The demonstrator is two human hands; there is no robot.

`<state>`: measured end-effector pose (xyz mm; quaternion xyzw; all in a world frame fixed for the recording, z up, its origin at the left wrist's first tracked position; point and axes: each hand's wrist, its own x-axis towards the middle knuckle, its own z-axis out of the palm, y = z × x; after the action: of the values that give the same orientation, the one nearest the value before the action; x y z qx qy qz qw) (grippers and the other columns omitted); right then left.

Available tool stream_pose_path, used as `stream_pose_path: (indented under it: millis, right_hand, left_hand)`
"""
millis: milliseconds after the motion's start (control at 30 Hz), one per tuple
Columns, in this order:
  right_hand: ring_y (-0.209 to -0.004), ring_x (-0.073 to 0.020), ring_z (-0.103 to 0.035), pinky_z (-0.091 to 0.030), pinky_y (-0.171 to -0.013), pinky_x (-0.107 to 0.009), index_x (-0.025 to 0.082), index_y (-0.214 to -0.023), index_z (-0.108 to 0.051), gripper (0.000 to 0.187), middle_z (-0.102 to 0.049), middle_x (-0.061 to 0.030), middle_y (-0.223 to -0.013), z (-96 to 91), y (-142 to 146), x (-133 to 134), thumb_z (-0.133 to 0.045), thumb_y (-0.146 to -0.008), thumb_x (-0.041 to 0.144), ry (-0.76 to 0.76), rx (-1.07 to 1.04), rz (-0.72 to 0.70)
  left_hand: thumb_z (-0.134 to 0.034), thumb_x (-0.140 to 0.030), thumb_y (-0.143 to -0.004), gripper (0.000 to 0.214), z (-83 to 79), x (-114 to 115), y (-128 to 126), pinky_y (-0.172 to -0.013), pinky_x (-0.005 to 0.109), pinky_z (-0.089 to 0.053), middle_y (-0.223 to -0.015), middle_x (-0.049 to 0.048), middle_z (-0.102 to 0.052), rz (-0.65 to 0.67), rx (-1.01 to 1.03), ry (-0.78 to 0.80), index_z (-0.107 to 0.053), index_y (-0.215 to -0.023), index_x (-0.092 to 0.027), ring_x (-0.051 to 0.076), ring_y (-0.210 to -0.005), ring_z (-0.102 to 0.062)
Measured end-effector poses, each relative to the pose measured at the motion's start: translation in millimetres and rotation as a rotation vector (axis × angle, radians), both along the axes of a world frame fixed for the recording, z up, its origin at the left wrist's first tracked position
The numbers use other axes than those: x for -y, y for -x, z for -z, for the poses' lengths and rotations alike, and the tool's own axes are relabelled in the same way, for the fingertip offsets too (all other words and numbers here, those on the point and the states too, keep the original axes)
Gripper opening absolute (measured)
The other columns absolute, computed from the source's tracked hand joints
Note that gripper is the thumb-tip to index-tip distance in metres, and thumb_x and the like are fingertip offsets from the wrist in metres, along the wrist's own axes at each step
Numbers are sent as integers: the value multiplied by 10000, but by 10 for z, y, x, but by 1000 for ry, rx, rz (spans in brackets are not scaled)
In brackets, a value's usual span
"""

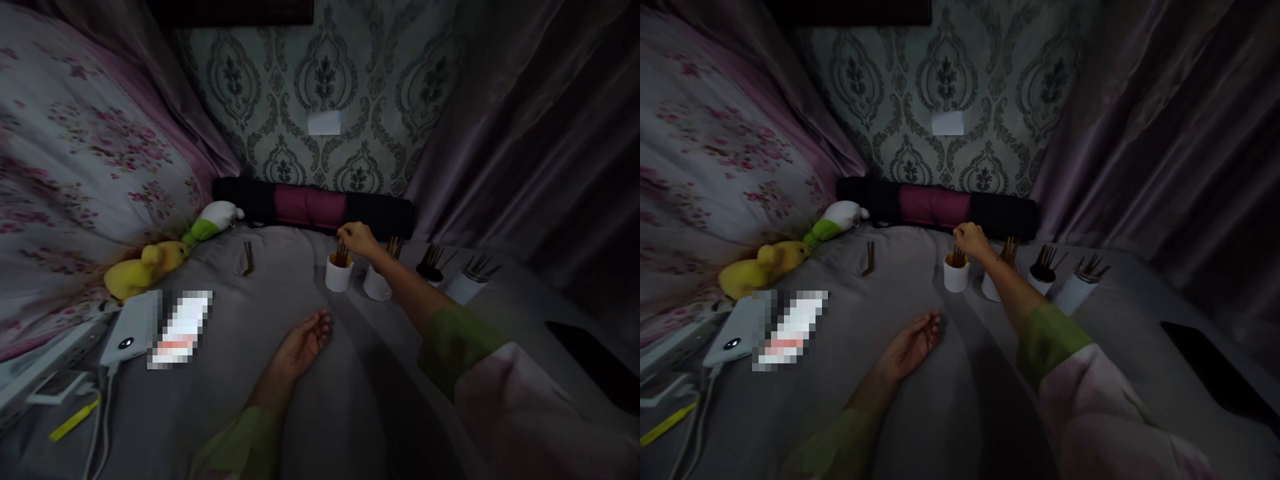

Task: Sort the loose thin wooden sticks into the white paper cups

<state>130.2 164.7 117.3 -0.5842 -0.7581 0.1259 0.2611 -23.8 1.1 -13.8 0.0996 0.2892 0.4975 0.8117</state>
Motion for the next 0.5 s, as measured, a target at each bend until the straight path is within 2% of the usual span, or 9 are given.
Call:
stream_pose_path:
  millis: [333,500]
  right_hand:
    - [-717,-118,-586,-405,-628,-190,186,-804,-680,267,-684,-29,-758,27,-14,-35,-425,-825,265,14,32,40]
    - [-761,-132,-593,-417,-677,-210,206,-862,-683,265,-685,-37,-790,-5,16,-10,-434,-837,291,26,54,88]
  left_hand:
    - [-538,-116,-797,135,7,-5,4,-599,201,-443,-813,63,-611,10,16,-25,-615,-904,-88,83,-665,-565]
    - [-531,-117,-802,132,-1,-2,7,-597,199,-443,-814,62,-610,14,13,-10,-614,-902,-94,83,-666,-566]
